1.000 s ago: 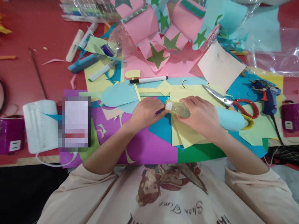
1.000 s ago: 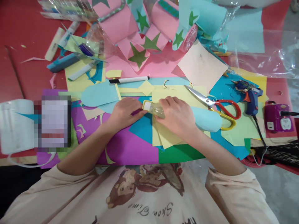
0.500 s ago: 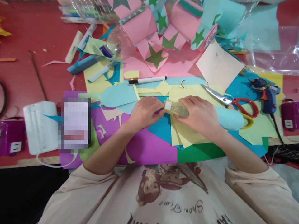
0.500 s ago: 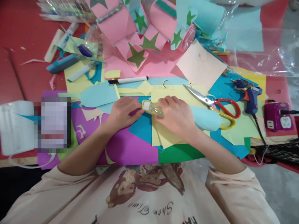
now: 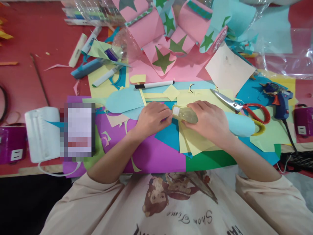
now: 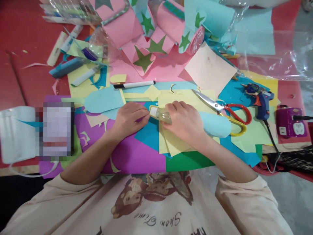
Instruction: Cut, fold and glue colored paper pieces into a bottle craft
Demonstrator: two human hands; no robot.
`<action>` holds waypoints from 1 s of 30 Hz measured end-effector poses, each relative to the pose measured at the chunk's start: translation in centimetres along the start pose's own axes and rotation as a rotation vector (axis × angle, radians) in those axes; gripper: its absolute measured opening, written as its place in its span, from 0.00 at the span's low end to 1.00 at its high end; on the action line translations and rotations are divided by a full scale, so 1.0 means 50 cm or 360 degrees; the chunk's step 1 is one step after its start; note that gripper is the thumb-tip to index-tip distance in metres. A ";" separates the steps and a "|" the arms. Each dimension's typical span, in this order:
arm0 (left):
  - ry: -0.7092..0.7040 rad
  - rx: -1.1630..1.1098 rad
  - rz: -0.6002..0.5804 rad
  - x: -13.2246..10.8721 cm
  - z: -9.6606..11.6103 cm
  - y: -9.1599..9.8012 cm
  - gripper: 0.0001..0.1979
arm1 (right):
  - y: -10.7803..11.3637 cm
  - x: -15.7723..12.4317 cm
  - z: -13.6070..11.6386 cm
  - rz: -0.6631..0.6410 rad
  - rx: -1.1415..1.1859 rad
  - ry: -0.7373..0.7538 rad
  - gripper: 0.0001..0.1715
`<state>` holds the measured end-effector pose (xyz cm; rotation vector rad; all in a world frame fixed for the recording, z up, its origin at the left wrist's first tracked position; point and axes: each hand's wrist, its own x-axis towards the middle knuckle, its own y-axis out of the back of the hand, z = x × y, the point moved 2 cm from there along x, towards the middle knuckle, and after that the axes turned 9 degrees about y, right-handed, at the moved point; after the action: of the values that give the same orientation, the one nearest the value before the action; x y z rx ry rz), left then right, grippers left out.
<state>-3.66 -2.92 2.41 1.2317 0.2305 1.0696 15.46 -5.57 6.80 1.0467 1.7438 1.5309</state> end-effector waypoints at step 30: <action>-0.0037 0.0163 -0.0144 0.005 -0.008 -0.002 0.17 | 0.010 0.015 0.017 -0.0114 0.0112 -0.0083 0.20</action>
<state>-3.76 -2.46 2.26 1.3124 0.3236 0.9749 15.89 -4.47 7.20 1.0382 1.7909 1.3953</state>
